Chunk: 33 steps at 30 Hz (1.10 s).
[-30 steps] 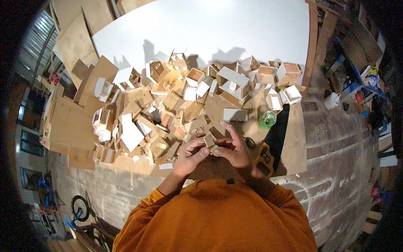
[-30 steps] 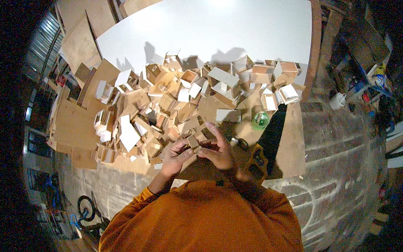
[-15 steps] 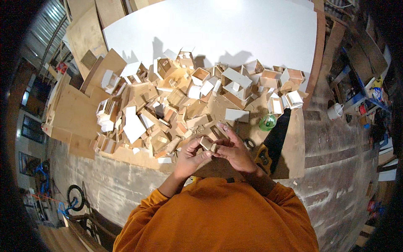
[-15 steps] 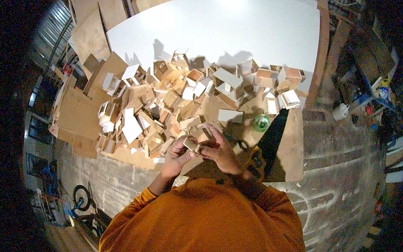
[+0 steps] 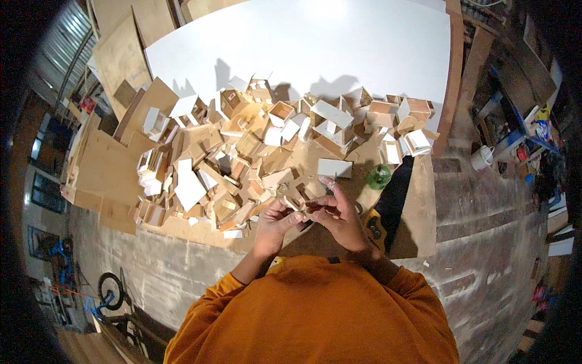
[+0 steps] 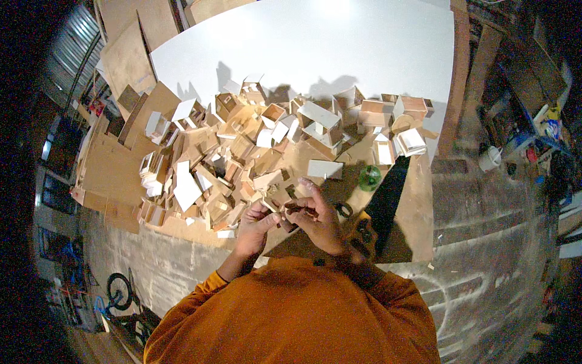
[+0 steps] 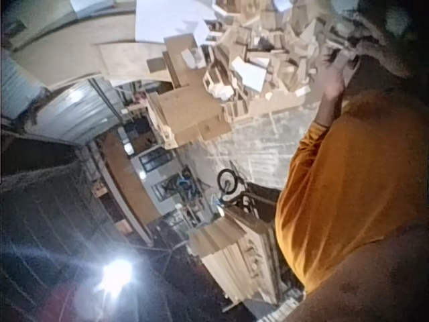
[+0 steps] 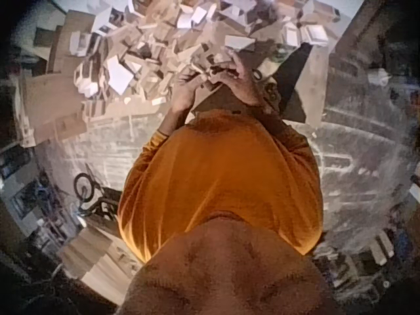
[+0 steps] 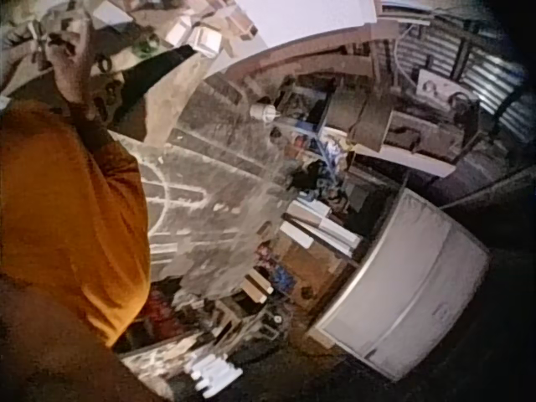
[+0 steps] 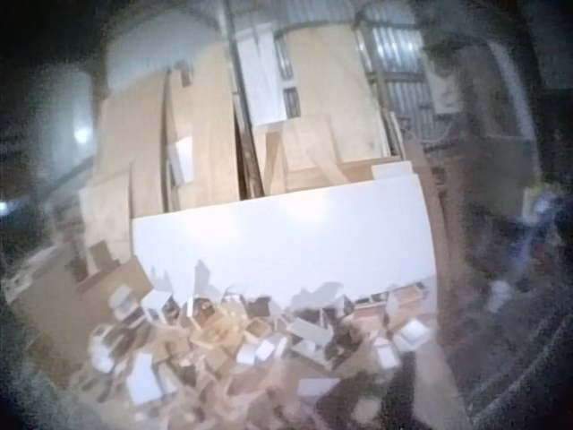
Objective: The person assembles small cardboard structures by hand, applying glue from a bottle and joining pieces together on a workbench filled with scraps.
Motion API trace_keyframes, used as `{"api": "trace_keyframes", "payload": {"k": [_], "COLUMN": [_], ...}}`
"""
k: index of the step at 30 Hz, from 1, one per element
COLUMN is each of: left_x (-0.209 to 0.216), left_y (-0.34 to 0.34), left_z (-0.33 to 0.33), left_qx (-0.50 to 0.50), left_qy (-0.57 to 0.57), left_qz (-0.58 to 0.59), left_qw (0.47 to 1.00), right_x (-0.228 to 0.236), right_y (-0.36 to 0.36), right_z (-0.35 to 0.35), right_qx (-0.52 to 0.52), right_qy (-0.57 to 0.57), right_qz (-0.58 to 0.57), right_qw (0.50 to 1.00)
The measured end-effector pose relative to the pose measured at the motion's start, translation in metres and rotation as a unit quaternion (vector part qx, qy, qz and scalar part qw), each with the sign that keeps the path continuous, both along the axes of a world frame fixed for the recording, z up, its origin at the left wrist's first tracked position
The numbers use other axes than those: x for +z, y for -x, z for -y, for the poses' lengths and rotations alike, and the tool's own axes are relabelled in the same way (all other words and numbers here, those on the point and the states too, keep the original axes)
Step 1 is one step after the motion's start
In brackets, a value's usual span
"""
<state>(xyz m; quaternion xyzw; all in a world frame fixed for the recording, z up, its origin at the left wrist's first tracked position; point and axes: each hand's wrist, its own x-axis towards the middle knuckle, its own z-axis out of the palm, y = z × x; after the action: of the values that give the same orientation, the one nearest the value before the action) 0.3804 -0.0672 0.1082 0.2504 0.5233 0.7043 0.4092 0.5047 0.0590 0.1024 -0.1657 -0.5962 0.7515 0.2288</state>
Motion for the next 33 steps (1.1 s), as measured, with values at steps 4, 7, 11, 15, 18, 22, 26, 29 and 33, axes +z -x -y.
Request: {"api": "trace_keyframes", "payload": {"k": [4, 7, 11, 15, 18, 22, 26, 29, 33], "left_x": [0.001, -0.011, -0.015, -0.003, -0.007, -0.034, -0.036, -0.040, -0.043], "left_y": [0.000, 0.005, 0.008, 0.010, 0.018, 0.036, 0.034, 0.031, 0.027], "left_z": [-0.002, -0.002, -0.001, -0.003, 0.002, 0.018, 0.034, 0.043, 0.051], "left_qx": [-0.008, -0.010, 0.002, -0.017, -0.023, -0.035, -0.020, 0.024, 0.057], "left_qy": [0.019, 0.014, 0.021, 0.029, 0.023, 0.019, 0.028, 0.047, 0.058], "left_qz": [-0.024, -0.071, -0.127, -0.101, -0.061, -0.050, -0.031, -0.025, -0.042], "left_qw": [1.000, 0.997, 0.992, 0.994, 0.998, 0.998, 0.999, 0.998, 0.996], "right_x": [0.000, -0.012, -0.014, -0.010, -0.010, -0.030, -0.036, -0.038, -0.047], "right_y": [-0.001, 0.000, 0.003, 0.004, 0.003, 0.000, -0.001, 0.000, 0.004], "right_z": [0.000, 0.000, 0.000, -0.002, -0.004, -0.007, -0.006, -0.001, 0.005], "right_qx": [-0.005, -0.007, 0.000, 0.001, 0.003, -0.014, -0.001, 0.017, 0.043], "right_qy": [0.036, 0.049, 0.065, 0.070, 0.066, -0.027, -0.074, -0.094, -0.103], "right_qz": [-0.002, -0.009, -0.014, -0.009, -0.001, 0.028, 0.093, 0.106, 0.097], "right_qw": [0.999, 0.999, 0.998, 0.997, 0.998, 0.999, 0.993, 0.990, 0.989]}}
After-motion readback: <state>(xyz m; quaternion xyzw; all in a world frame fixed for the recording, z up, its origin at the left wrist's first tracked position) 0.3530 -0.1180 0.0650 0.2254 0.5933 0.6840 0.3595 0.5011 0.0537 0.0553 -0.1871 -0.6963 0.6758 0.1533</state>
